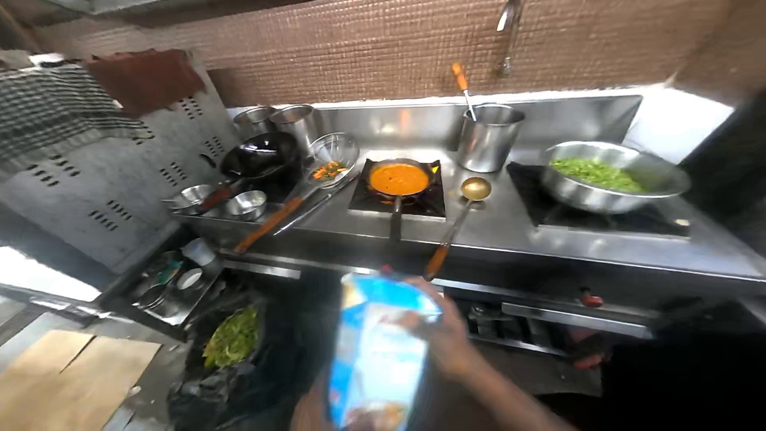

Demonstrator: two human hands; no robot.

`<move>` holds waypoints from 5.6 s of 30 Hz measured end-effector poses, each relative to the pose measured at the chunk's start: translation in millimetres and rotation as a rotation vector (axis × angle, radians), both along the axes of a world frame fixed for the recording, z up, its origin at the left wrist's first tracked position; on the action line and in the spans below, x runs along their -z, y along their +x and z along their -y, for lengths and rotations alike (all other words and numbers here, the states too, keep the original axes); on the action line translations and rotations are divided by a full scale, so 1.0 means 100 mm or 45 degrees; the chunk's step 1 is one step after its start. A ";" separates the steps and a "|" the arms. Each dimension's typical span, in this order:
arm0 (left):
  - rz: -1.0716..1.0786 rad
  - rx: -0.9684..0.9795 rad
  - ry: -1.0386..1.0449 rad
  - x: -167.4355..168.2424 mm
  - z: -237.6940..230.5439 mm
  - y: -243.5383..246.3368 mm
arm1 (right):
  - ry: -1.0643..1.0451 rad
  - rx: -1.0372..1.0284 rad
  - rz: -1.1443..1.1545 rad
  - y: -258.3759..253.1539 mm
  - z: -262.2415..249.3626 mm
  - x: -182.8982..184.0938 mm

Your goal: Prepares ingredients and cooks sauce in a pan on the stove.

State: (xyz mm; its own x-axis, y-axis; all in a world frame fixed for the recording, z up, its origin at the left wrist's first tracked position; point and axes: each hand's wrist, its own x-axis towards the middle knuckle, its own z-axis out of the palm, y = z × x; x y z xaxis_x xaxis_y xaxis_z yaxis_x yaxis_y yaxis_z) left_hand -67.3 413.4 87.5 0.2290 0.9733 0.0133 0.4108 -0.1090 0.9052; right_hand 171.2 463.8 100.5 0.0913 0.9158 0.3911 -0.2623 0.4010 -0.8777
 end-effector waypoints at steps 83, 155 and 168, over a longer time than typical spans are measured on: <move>0.873 0.292 -1.395 0.37 -3.52 1.76 | 0.151 2.056 0.287 2.38 -1.92 -0.16; 1.608 0.514 -1.756 -0.47 -4.57 3.05 | -1.500 0.563 1.552 1.92 -4.38 -1.55; 1.762 0.322 -1.908 -0.50 -4.53 3.10 | -1.609 0.570 1.902 1.90 -4.58 -1.63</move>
